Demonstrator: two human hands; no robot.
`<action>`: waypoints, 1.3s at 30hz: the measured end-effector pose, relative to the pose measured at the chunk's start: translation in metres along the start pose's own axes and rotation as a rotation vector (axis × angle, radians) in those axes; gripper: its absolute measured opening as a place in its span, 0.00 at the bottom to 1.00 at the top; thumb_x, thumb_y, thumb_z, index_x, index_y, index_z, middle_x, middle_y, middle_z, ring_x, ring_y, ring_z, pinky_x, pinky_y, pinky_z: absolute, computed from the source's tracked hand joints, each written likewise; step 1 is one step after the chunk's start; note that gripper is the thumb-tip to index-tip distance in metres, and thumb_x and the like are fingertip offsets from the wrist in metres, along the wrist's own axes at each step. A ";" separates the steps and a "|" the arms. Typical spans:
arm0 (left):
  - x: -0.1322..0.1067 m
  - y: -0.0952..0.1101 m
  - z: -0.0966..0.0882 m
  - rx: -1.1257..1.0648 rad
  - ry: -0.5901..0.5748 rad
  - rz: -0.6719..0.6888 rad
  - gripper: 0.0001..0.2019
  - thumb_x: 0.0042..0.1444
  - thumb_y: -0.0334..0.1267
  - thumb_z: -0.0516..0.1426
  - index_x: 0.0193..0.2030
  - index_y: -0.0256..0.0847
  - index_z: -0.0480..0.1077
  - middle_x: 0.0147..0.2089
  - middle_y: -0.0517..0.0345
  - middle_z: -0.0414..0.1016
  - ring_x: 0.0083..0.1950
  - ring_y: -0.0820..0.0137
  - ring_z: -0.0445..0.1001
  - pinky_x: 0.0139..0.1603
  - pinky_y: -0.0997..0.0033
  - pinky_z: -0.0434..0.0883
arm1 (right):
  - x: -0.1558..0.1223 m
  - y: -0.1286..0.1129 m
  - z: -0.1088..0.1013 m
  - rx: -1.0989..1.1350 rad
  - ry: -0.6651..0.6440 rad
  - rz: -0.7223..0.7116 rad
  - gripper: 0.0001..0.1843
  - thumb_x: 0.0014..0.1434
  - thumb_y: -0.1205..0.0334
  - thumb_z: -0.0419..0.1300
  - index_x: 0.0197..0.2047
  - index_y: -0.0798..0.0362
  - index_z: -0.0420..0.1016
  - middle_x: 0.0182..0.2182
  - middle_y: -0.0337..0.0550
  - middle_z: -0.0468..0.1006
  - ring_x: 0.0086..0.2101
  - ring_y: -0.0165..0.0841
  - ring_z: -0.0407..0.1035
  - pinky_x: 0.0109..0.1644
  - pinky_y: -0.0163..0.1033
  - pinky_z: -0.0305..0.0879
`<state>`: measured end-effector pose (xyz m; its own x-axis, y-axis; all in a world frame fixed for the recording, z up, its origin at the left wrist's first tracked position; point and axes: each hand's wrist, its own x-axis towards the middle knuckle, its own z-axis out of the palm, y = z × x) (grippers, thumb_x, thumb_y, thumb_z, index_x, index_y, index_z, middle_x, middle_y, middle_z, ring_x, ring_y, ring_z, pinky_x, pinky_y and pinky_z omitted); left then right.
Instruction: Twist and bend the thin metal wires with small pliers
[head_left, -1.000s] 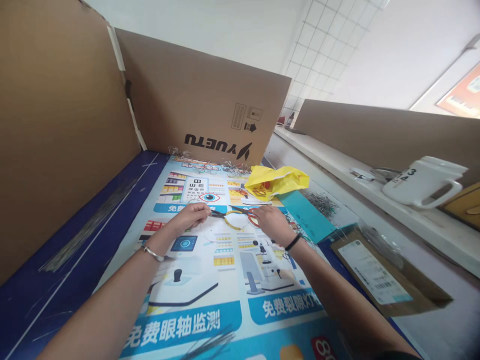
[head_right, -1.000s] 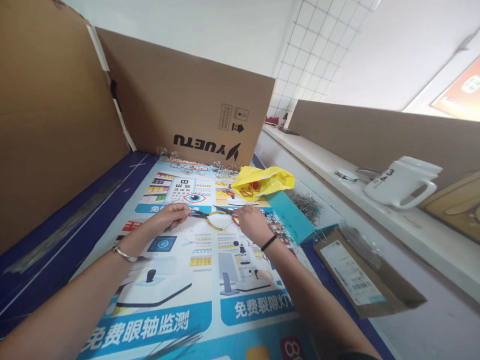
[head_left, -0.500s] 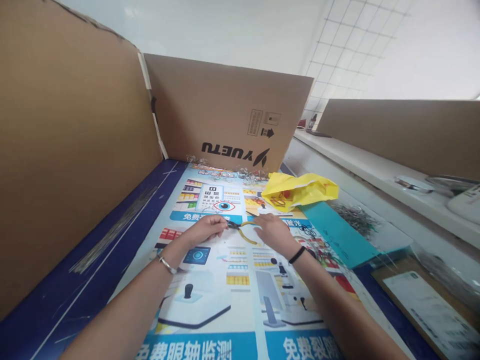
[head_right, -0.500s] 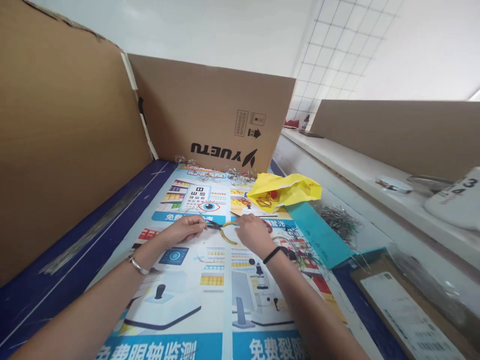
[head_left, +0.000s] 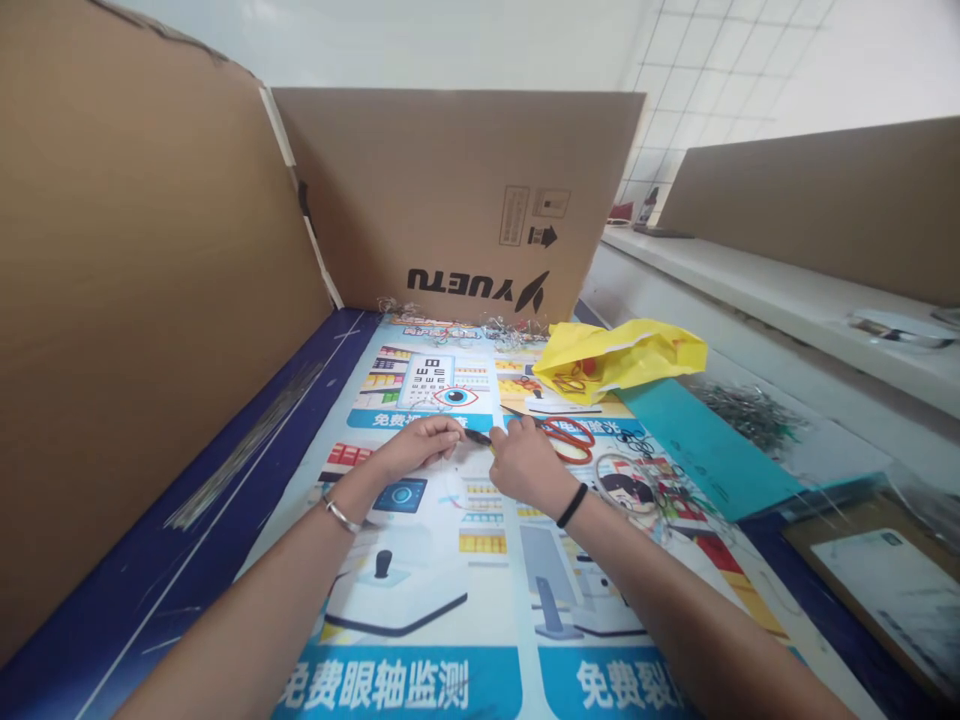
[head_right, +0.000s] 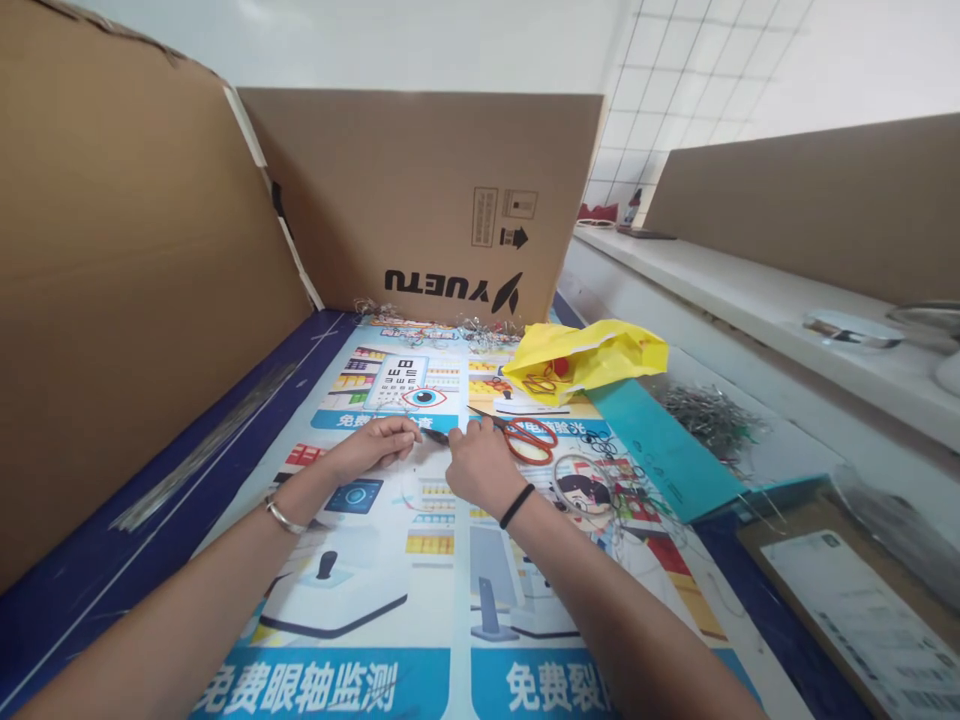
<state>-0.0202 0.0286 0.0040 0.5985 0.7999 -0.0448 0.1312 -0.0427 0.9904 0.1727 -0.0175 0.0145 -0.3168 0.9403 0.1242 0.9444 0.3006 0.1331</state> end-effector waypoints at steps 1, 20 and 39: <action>0.000 0.000 0.000 0.003 0.002 -0.002 0.14 0.52 0.46 0.54 0.36 0.36 0.67 0.22 0.66 0.62 0.17 0.84 0.51 0.17 0.80 0.45 | 0.000 0.000 0.001 0.004 -0.010 0.018 0.15 0.51 0.64 0.52 0.42 0.60 0.67 0.37 0.56 0.68 0.41 0.44 0.59 0.41 0.43 0.56; -0.001 -0.002 -0.008 -0.122 -0.009 0.005 0.14 0.51 0.48 0.55 0.36 0.37 0.67 0.21 0.66 0.60 0.16 0.83 0.49 0.17 0.80 0.43 | -0.004 0.007 0.026 0.563 0.215 0.026 0.09 0.60 0.58 0.47 0.38 0.54 0.62 0.32 0.44 0.69 0.34 0.34 0.63 0.36 0.37 0.57; -0.008 0.000 -0.011 -0.328 -0.177 0.003 0.13 0.50 0.43 0.58 0.38 0.36 0.68 0.18 0.68 0.54 0.17 0.82 0.45 0.18 0.78 0.41 | -0.009 0.007 0.027 0.662 0.309 -0.177 0.09 0.59 0.57 0.50 0.39 0.53 0.65 0.33 0.44 0.69 0.35 0.33 0.64 0.39 0.38 0.61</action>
<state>-0.0336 0.0294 0.0058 0.7298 0.6827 -0.0353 -0.1136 0.1720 0.9785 0.1841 -0.0194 -0.0120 -0.3874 0.8107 0.4389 0.7017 0.5681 -0.4301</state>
